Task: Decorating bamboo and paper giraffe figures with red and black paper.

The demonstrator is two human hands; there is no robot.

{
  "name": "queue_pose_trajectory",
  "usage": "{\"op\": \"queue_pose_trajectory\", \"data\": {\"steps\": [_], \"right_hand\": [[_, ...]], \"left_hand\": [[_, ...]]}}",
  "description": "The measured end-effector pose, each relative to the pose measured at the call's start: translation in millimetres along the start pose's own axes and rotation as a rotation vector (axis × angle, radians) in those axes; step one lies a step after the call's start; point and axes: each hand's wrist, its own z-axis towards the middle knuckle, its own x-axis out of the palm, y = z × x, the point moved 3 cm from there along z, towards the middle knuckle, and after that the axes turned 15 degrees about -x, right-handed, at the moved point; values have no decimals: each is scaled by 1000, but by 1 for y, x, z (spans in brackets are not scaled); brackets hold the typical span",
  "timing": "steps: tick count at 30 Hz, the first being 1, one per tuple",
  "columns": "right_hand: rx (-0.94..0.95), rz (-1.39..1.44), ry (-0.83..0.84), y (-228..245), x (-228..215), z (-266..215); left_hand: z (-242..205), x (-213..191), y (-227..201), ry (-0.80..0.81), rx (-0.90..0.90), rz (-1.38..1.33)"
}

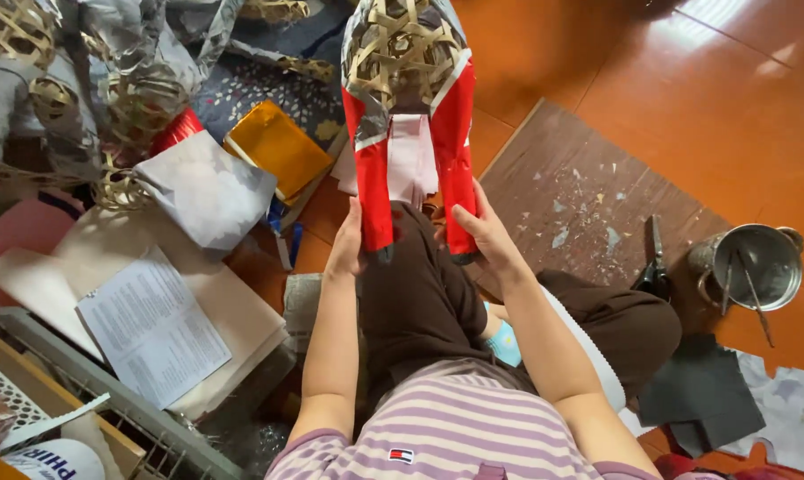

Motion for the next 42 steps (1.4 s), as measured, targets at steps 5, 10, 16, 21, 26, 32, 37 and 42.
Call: {"op": "queue_pose_trajectory", "data": {"steps": [5, 10, 16, 21, 26, 32, 37, 42], "right_hand": [[42, -79, -13, -15, -18, 6], [49, -91, 0, -19, -24, 13], [-44, 78, 23, -37, -62, 5], [152, -823, 6, -68, -190, -56], [313, -1860, 108, -55, -219, -157], [-63, -984, -393, -66, -216, -162], [-126, -890, -318, -54, -187, -147], [209, -849, -204, -9, -198, -192]], "left_hand": [[-2, 9, -10, -21, 43, 138], [4, 7, -15, -47, 102, 216], [-6, 24, -22, -23, 116, 205], [-18, -56, 23, -145, -33, 173], [-38, -49, 104, 21, -362, 307], [9, 76, 181, 224, -591, 623], [77, 56, 276, 53, -518, 505], [107, -3, 258, -159, -188, 205]]}}
